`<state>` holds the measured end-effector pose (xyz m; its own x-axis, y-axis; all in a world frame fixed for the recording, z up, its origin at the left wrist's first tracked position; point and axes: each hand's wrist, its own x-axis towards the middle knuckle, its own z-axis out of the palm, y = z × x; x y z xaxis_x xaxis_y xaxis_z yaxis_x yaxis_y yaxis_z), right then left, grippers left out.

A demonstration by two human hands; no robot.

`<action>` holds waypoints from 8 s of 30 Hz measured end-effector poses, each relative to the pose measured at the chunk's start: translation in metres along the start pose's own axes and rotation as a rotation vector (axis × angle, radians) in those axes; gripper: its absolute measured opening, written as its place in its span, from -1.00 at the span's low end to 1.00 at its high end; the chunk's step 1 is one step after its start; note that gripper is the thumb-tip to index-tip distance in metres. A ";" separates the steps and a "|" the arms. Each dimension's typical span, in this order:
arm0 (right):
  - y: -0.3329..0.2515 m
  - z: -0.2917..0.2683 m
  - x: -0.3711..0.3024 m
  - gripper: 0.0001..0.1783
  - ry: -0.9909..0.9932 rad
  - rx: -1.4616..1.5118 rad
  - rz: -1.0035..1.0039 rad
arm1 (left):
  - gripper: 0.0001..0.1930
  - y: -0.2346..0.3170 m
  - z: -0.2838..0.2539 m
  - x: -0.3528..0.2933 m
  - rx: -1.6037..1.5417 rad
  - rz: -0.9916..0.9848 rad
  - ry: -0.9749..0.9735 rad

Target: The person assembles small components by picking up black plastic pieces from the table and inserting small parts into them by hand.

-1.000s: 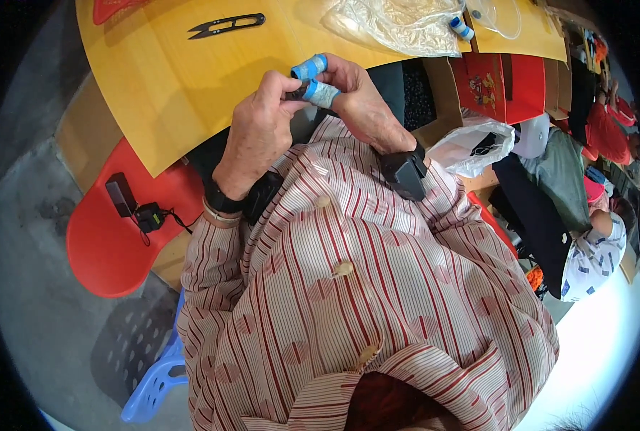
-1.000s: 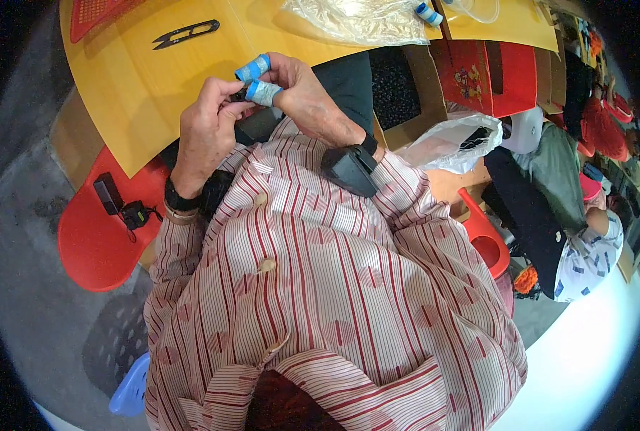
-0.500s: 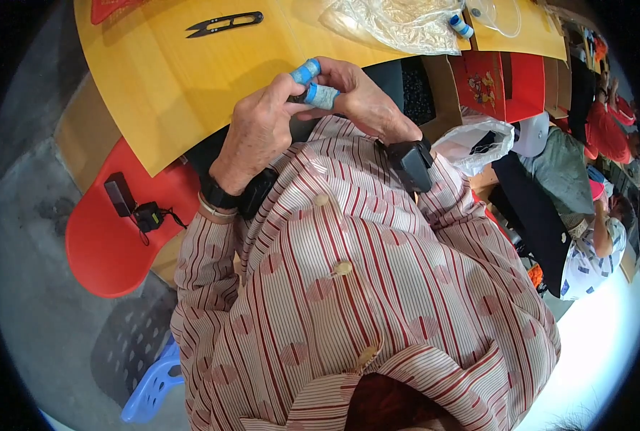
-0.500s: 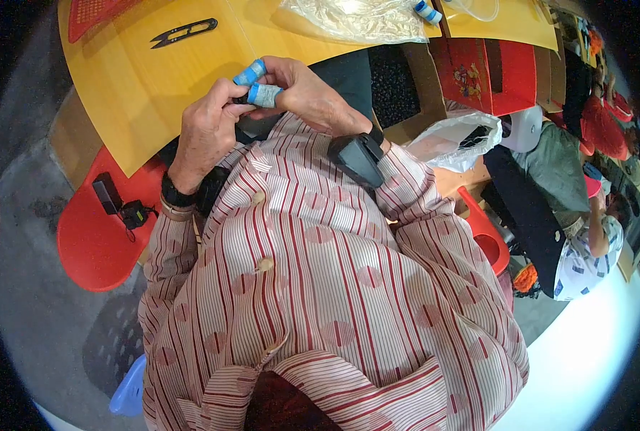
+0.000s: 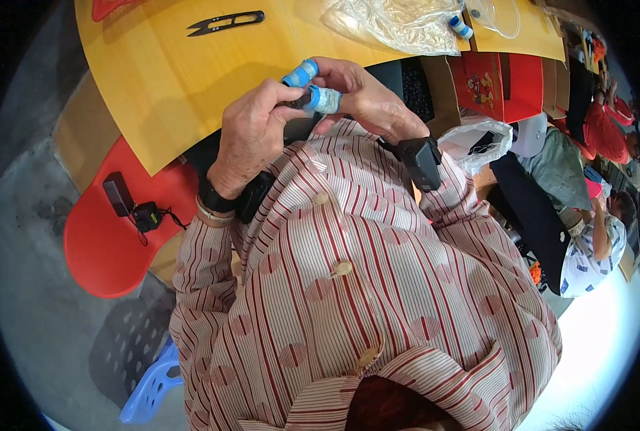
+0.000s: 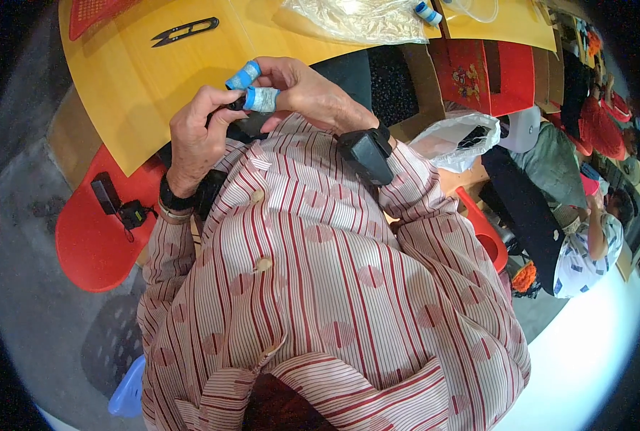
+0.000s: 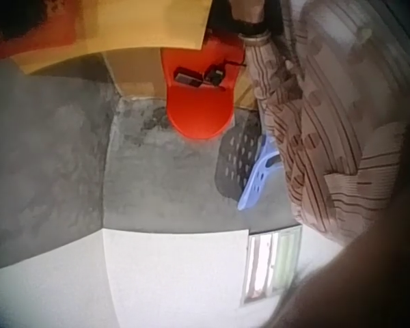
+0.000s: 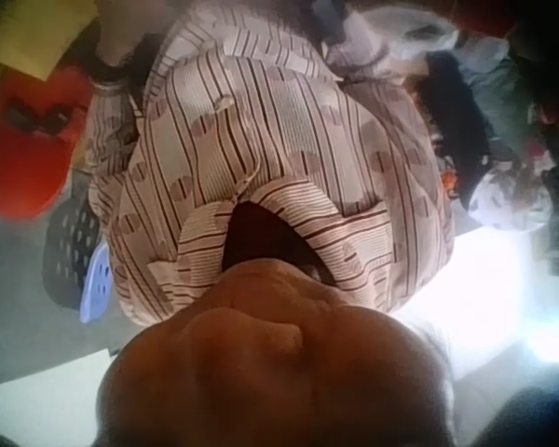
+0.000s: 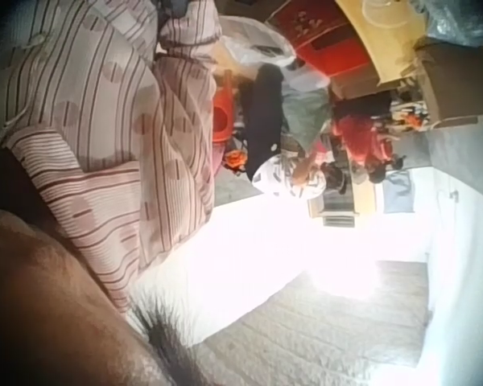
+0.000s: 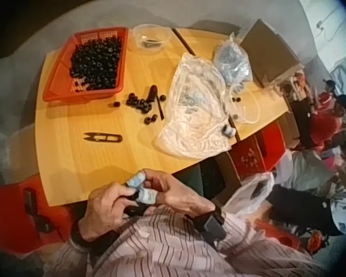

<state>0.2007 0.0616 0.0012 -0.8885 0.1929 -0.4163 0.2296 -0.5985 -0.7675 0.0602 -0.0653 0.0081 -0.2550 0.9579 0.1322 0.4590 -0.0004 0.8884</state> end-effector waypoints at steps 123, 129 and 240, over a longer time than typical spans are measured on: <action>0.070 -0.055 -0.031 -0.65 0.362 -0.190 -0.152 | -0.85 -0.026 -0.001 -0.033 -0.374 -0.638 -0.120; 0.074 -0.066 -0.034 -0.61 0.316 -0.114 -0.089 | -0.85 -0.019 0.003 -0.011 -0.091 -0.478 -0.204; 0.001 -0.009 0.027 -0.72 0.517 -0.818 -0.581 | -0.81 -0.047 0.025 0.043 -0.179 -0.239 0.049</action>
<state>0.1804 0.0731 -0.0154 -0.7177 0.6889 0.1016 0.1952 0.3391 -0.9203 0.0490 -0.0171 -0.0392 -0.3808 0.9218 -0.0729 0.2250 0.1689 0.9596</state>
